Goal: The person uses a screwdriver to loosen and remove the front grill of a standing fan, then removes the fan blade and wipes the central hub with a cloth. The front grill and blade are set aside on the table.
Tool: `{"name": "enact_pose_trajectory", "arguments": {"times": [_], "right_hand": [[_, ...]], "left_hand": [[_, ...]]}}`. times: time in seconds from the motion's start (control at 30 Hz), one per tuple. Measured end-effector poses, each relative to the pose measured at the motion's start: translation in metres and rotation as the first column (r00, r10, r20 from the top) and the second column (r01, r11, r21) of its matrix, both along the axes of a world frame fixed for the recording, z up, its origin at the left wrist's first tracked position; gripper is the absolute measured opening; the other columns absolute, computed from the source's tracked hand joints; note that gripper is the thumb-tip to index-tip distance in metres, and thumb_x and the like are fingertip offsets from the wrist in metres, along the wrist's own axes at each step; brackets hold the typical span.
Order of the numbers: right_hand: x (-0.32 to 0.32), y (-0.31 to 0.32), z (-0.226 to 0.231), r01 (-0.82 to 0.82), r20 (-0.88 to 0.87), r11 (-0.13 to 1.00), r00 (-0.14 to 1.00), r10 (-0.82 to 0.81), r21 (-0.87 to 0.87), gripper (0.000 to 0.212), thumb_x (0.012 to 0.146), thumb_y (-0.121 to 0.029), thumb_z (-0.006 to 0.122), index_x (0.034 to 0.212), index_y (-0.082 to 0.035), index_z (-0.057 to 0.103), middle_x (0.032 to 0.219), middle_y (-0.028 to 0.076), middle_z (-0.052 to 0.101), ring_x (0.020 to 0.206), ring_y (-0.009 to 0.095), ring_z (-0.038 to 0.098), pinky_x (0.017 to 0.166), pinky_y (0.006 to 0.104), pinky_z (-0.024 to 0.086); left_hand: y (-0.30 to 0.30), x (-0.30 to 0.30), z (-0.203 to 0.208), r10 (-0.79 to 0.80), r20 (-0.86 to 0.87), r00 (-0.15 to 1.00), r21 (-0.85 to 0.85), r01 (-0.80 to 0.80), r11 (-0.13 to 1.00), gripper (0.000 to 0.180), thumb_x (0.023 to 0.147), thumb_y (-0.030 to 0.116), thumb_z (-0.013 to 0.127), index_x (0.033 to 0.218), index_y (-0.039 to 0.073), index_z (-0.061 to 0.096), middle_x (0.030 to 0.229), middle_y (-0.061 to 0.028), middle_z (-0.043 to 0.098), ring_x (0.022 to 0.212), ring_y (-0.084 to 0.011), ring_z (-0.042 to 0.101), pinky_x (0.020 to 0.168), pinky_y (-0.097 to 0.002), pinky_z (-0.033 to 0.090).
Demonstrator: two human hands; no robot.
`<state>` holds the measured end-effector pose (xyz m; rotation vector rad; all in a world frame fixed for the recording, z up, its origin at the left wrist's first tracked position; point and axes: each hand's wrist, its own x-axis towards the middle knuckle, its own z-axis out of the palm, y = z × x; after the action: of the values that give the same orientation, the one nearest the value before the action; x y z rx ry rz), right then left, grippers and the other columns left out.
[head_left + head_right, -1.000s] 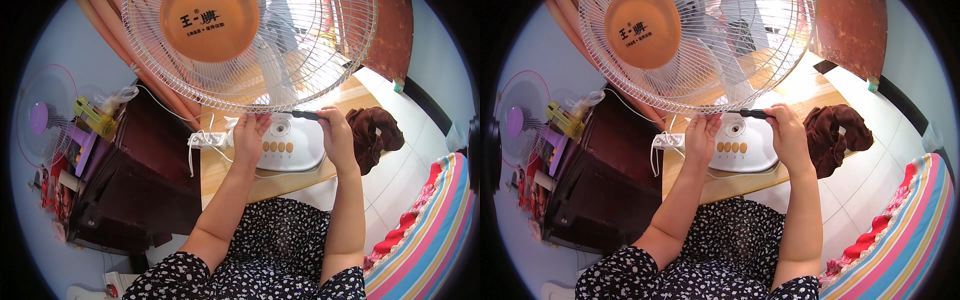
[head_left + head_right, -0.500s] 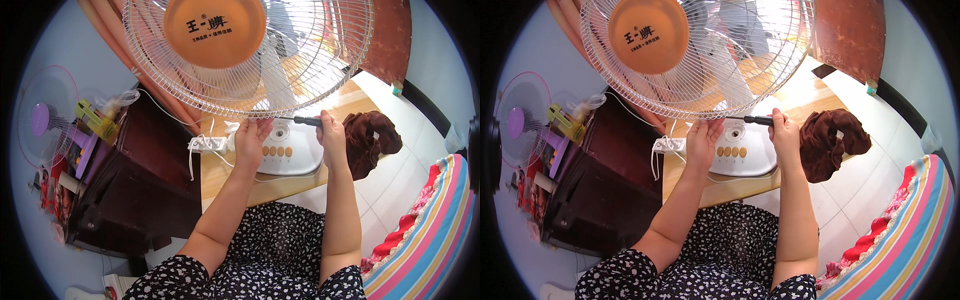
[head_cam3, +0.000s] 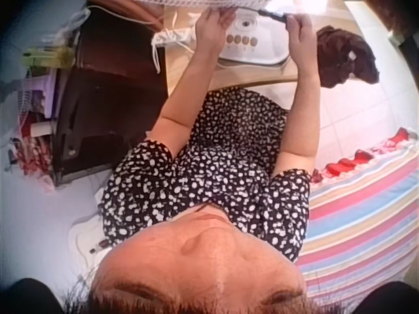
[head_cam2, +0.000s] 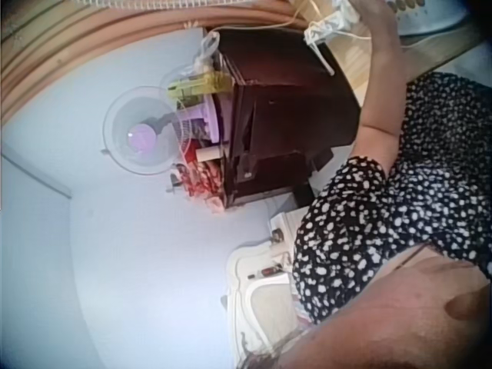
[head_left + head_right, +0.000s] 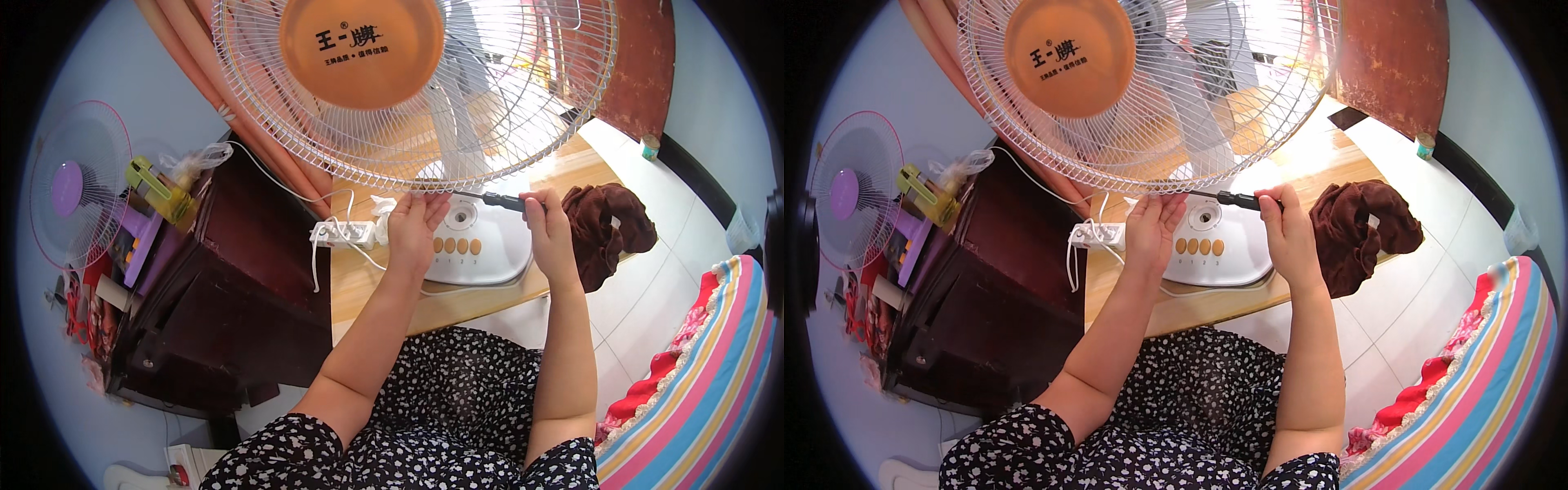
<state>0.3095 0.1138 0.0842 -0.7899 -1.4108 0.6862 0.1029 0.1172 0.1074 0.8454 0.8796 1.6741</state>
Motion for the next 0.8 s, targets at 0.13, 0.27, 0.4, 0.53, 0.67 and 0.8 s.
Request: {"name": "enact_pose_trajectory", "arguments": {"times": [0.13,0.27,0.4,0.53,0.67,0.8], "right_hand": [[0.006,-0.003,0.004,0.040,0.131,0.994,0.990,-0.052,0.098,0.011,0.095,-0.012,0.053,0.099,-0.002,0.053,0.075,0.009,0.055,0.066,0.020,0.052,0.063,0.0298,0.043],[0.011,-0.001,0.012,0.078,0.271,0.966,0.951,-0.146,0.248,0.010,0.090,-0.003,0.057,0.099,-0.001,0.053,0.088,0.010,0.057,0.072,0.024,0.054,0.066,0.0310,0.045],[0.009,-0.001,0.014,0.061,0.221,0.975,0.969,-0.109,0.216,0.011,0.089,-0.001,0.057,0.099,-0.001,0.054,0.097,0.010,0.056,0.077,0.022,0.055,0.067,0.0287,0.045],[-0.007,0.004,0.008,0.054,-0.156,0.991,0.987,-0.035,0.120,0.013,0.094,-0.011,0.055,0.101,0.000,0.055,0.090,0.008,0.059,0.074,0.013,0.056,0.064,0.0248,0.043],[-0.005,0.014,-0.003,0.004,-0.274,0.973,0.959,-0.070,-0.231,0.040,0.100,-0.036,0.046,0.101,0.002,0.058,0.066,0.003,0.057,0.060,0.008,0.053,0.058,0.0219,0.041],[-0.012,0.022,-0.004,0.030,-0.178,0.905,0.977,-0.116,-0.424,0.051,0.097,-0.048,0.047,0.086,0.001,0.058,0.054,-0.003,0.045,0.045,0.005,0.038,0.043,0.0203,0.030]], "left_hand": [[0.000,-0.002,0.000,-0.015,-0.007,1.000,0.001,0.015,1.000,0.024,0.100,0.017,0.045,0.113,-0.002,0.051,0.108,-0.0129,0.060,0.103,-0.0242,0.063,0.086,-0.0306,0.054],[-0.004,-0.004,0.000,-0.035,-0.057,0.998,-0.043,0.032,0.999,0.022,0.100,0.019,0.046,0.111,0.002,0.054,0.109,-0.0109,0.061,0.103,-0.0220,0.063,0.082,-0.0286,0.053],[-0.002,-0.006,-0.003,-0.049,-0.026,0.998,-0.057,0.047,0.997,0.022,0.101,0.021,0.042,0.115,0.005,0.050,0.113,-0.0104,0.060,0.105,-0.0210,0.062,0.084,-0.0288,0.051],[-0.003,0.013,0.004,-0.083,0.170,0.982,0.001,0.084,0.996,0.024,0.103,0.018,0.035,0.119,0.005,0.046,0.112,-0.0100,0.060,0.105,-0.0203,0.060,0.089,-0.0309,0.051],[0.001,0.014,0.000,-0.076,0.203,0.976,0.028,0.072,0.997,0.025,0.103,0.016,0.031,0.121,0.005,0.044,0.112,-0.0098,0.059,0.104,-0.0201,0.060,0.091,-0.0316,0.051],[0.000,0.013,-0.001,-0.050,0.130,0.990,0.019,0.048,0.999,0.026,0.103,0.016,0.031,0.123,0.005,0.043,0.115,-0.0098,0.058,0.106,-0.0201,0.059,0.094,-0.0323,0.050]]}}
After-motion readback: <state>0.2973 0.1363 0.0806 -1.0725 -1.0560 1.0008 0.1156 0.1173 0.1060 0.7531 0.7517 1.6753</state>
